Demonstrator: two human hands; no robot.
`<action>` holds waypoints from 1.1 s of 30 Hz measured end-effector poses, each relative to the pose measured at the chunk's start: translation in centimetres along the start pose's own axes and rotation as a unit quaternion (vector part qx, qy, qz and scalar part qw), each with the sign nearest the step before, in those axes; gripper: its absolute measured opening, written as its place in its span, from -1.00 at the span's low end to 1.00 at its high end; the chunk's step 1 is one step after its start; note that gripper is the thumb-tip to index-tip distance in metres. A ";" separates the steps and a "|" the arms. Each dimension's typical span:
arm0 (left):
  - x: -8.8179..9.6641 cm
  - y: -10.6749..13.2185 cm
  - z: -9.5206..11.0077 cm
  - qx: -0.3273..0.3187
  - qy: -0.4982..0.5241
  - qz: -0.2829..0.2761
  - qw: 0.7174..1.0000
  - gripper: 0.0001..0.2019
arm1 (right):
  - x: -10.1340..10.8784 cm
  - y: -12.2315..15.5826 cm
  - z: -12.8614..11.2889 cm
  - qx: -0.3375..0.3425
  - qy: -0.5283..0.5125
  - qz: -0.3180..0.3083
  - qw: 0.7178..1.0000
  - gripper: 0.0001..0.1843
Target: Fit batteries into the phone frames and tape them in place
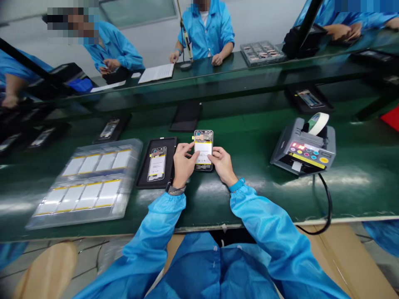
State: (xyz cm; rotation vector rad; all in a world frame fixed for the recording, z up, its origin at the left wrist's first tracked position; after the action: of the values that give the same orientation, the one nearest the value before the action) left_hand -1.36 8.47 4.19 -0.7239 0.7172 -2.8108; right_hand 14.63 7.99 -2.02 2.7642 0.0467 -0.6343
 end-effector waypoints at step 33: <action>-5.3 3.2 -2.0 0.164 0.257 -0.030 0.952 -0.69 | 1.2 1.2 -2.2 0.108 0.203 0.097 0.968 -0.61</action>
State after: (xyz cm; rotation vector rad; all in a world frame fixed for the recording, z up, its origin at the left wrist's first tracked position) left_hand 2.32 7.92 -1.10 0.0506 0.2667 -3.0857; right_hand 16.71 7.47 -0.33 3.0119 -0.2154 -0.0169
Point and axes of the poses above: each hand's wrist, its own y-axis away from the middle knuckle, its own x-axis out of the back of the hand, z = x × y, the point moved 8 cm from there along -y, towards the middle knuckle, and after that the axes turned 12 degrees about -x, right-handed, at the moved point
